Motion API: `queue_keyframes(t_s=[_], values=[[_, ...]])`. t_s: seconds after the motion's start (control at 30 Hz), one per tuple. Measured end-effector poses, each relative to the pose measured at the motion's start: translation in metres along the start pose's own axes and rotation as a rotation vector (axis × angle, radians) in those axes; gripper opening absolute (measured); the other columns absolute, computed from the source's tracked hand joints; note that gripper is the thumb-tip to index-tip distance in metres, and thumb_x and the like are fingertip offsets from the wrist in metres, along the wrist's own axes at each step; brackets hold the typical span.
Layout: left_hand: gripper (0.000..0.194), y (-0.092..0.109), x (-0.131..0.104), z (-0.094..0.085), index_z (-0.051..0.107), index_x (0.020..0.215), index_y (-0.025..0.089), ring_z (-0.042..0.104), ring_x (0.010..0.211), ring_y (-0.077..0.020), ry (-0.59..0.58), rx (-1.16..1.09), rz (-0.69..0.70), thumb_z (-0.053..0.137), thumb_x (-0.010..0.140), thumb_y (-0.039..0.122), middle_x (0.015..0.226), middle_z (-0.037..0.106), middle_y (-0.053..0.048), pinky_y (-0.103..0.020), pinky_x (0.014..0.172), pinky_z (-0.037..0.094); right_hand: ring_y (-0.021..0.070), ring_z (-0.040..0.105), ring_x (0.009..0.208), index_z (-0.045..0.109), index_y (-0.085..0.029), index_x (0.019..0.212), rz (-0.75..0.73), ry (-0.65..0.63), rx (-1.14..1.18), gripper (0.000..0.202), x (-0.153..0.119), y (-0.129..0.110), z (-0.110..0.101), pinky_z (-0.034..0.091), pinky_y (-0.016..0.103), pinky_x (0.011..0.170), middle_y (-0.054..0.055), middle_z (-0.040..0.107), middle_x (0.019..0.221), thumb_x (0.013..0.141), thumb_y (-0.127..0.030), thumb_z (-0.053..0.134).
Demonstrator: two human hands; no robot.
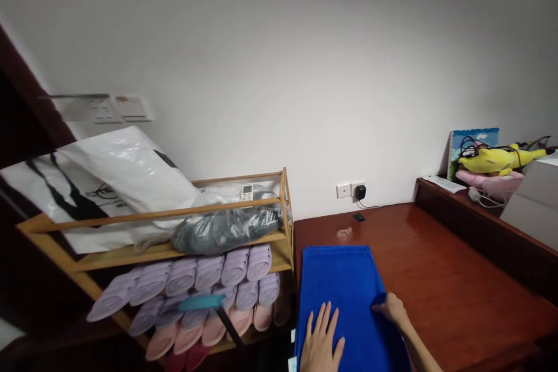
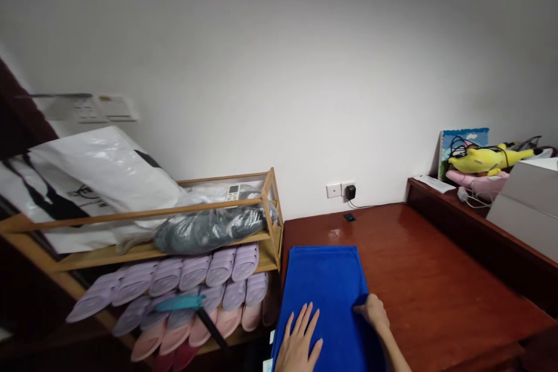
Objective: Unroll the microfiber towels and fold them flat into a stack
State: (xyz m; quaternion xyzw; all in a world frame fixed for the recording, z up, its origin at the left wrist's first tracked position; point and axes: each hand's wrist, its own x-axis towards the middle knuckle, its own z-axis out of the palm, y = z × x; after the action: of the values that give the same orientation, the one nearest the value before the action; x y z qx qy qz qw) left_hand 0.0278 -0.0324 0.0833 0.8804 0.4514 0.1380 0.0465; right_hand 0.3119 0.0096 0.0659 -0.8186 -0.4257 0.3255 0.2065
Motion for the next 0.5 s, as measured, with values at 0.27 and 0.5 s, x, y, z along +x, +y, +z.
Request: queue_keyframes(t_s=[0.27, 0.5], values=[[0.062, -0.008, -0.020, -0.003, 0.016, 0.142, 0.039, 0.020, 0.138, -0.0246, -0.129, -0.146, -0.046, 0.042, 0.087, 0.051, 0.152, 0.017, 0.004, -0.052, 0.111, 0.024, 0.0293, 0.065, 0.085, 0.055, -0.020, 0.067, -0.058, -0.019, 0.061, 0.026, -0.032, 0.006, 0.005, 0.049, 0.036, 0.075, 0.012, 0.069, 0.084, 0.053, -0.040, 0.066], [0.054, 0.008, 0.008, -0.014, 0.013, 0.143, 0.034, 0.012, 0.140, -0.0235, 0.021, -0.152, -0.134, 0.024, 0.093, 0.050, 0.153, 0.009, 0.000, -0.056, 0.112, 0.018, 0.0335, 0.065, 0.091, 0.061, -0.017, 0.073, -0.077, -0.029, 0.208, 0.030, -0.073, 0.015, 0.016, 0.049, 0.041, 0.082, 0.016, 0.070, 0.087, 0.056, -0.042, 0.065]])
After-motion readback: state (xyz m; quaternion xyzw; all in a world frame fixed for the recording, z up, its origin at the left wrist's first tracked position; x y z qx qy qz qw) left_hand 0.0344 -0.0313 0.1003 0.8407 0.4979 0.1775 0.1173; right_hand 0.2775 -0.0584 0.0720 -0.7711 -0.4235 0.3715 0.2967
